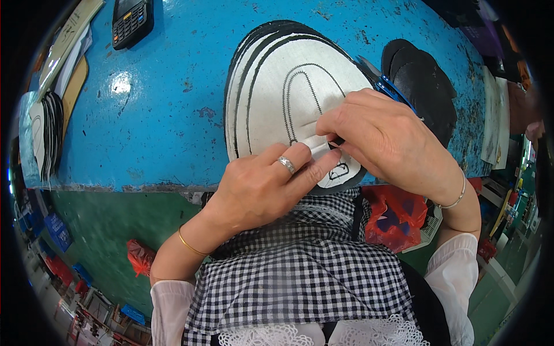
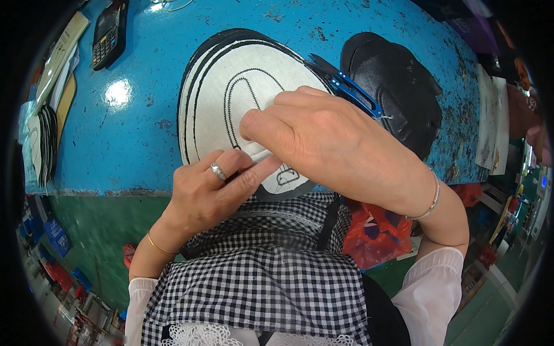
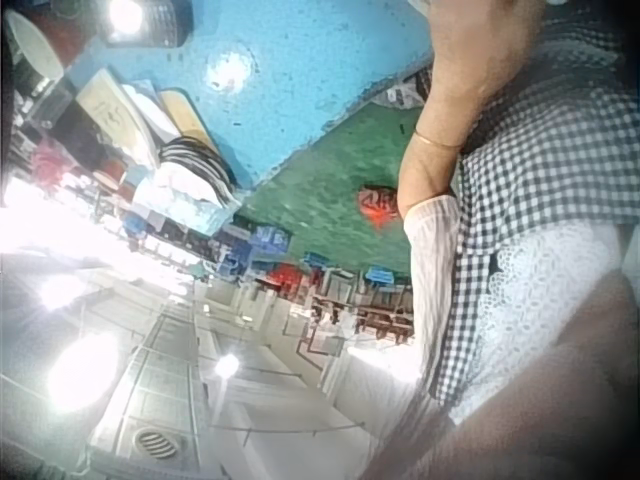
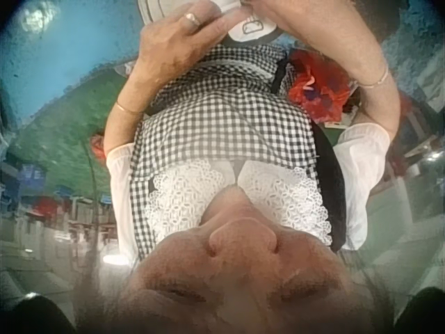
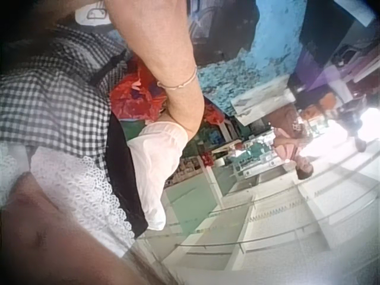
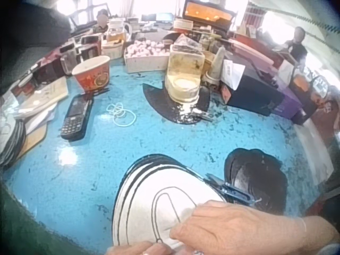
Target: The person applies adhesive paste to shoe uppers and shoe soles with a brush, then assembles the shoe components by hand at a workstation.
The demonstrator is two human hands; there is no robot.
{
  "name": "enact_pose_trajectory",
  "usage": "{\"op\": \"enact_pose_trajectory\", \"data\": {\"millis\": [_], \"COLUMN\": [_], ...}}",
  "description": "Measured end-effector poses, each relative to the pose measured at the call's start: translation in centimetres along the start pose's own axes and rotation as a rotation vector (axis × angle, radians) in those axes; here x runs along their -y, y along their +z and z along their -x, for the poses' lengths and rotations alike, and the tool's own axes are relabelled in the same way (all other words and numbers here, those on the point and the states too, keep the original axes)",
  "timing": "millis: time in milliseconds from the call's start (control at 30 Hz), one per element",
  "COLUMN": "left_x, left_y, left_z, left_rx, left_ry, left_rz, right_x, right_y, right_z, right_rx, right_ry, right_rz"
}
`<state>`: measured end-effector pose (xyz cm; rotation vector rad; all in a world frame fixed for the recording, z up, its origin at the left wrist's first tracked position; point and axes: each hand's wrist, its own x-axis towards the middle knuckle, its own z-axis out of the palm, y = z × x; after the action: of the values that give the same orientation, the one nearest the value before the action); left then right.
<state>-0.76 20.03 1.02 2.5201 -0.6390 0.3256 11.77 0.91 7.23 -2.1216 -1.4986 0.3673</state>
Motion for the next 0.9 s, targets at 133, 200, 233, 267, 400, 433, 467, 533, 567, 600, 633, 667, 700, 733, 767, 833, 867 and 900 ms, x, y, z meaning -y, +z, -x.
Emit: {"op": "enact_pose_trajectory", "data": {"millis": [133, 200, 233, 267, 400, 433, 467, 533, 567, 600, 633, 667, 700, 733, 767, 833, 867, 900], "left_x": [-0.3, -0.2, -0.2, -0.2, -0.3, -0.3, -0.3, -0.3, -0.3, -0.3, -0.3, -0.3, -0.4, -0.3, -0.3, -0.3, -0.4, -0.4], "left_y": [0.0, 0.2, 0.1, 0.0, -0.1, -0.2, -0.2, -0.2, -0.1, -0.1, -0.2, -0.3, -0.3, -0.3, -0.3, -0.3, -0.4, -0.4], "left_z": [0.0, 0.1, 0.0, -0.1, -0.2, -0.2, -0.2, -0.2, -0.1, -0.1, -0.2, -0.2, -0.3, -0.3, -0.3, -0.3, -0.3, -0.4], "left_rx": [0.031, -0.001, -0.002, 0.009, 0.025, 0.026, 0.028, 0.03, 0.029, 0.027, 0.028, 0.035, 0.042, 0.042, 0.037, 0.031, 0.035, 0.038], "left_ry": [-0.019, -0.01, -0.009, -0.004, 0.003, 0.003, 0.004, 0.007, 0.007, 0.008, 0.009, 0.012, 0.016, 0.015, 0.019, 0.024, 0.027, 0.03], "left_rz": [-0.028, -0.027, -0.027, -0.034, -0.039, -0.04, -0.04, -0.04, -0.035, -0.029, -0.028, -0.035, -0.043, -0.042, -0.045, -0.045, -0.054, -0.062], "right_x": [-0.2, -0.5, -0.8, -1.1, -2.2, -2.3, -2.5, -2.7, -2.8, -2.9, -2.9, -2.9, -2.9, -2.9, -2.8, -2.5, -2.5, -2.3], "right_y": [0.1, 0.2, 0.0, -0.2, 0.0, 0.2, 0.4, 0.5, 0.6, 0.8, 0.9, 1.0, 1.1, 1.2, 1.2, 1.2, 1.3, 1.5], "right_z": [0.0, -0.1, -0.2, -0.2, -0.2, -0.3, -0.4, -0.5, -0.6, -0.6, -0.6, -0.7, -0.7, -0.7, -0.7, -0.5, -0.5, -0.6], "right_rx": [0.019, -0.071, -0.071, -0.089, -0.109, -0.13, -0.13, -0.131, -0.131, -0.138, -0.146, -0.146, -0.152, -0.159, -0.159, -0.141, -0.142, -0.176], "right_ry": [0.0, -0.024, -0.024, -0.001, 0.033, 0.038, 0.037, 0.054, 0.054, 0.045, 0.037, 0.039, 0.034, 0.029, 0.03, 0.062, 0.064, 0.071], "right_rz": [-0.007, 0.004, 0.005, 0.003, -0.074, -0.114, -0.115, -0.13, -0.129, -0.109, -0.088, -0.088, -0.074, -0.06, -0.061, -0.048, -0.047, -0.057]}}
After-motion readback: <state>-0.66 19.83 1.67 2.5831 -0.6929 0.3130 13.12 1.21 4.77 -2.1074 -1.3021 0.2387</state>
